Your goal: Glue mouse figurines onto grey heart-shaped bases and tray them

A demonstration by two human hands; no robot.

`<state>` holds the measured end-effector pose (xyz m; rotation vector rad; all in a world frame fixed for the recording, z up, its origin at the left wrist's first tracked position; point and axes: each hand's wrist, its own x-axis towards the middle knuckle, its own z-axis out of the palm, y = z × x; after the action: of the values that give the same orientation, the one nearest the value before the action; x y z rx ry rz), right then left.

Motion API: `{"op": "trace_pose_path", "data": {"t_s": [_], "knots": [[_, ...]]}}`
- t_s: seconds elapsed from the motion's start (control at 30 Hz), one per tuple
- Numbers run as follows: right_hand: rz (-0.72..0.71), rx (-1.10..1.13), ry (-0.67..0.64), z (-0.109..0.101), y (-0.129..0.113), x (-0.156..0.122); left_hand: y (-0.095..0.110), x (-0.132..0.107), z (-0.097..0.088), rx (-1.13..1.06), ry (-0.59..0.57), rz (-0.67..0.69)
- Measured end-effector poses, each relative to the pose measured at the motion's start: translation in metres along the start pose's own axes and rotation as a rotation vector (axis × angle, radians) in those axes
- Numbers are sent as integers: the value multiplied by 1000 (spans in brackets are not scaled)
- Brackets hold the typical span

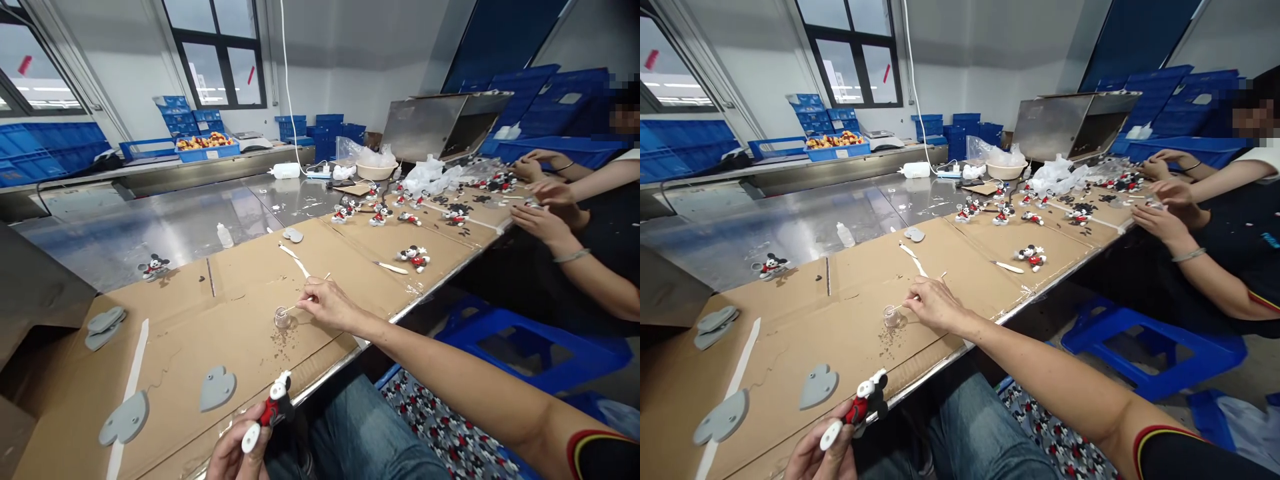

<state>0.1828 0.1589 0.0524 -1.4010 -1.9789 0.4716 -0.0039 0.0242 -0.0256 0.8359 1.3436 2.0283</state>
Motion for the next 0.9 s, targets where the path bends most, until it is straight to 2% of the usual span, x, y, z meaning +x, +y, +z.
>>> {"op": "trace_pose_path", "data": {"t_s": [0.13, 0.27, 0.43, 0.63, 0.9], "knots": [[94, 326, -21, -12, -18, -11, -7, 7, -3, -136, 28, -66], [38, 477, -122, -32, -50, -34, -11, 11, -7, -197, 33, -128], [-30, 436, -202, -40, -67, -53, -12, 11, -9, -195, 8, -136], [-111, 284, -227, -37, -68, -56, -12, 10, -10, -173, -26, -110], [-169, 297, -204, -40, -71, -58, -7, 11, -9, -202, -68, -93]]}}
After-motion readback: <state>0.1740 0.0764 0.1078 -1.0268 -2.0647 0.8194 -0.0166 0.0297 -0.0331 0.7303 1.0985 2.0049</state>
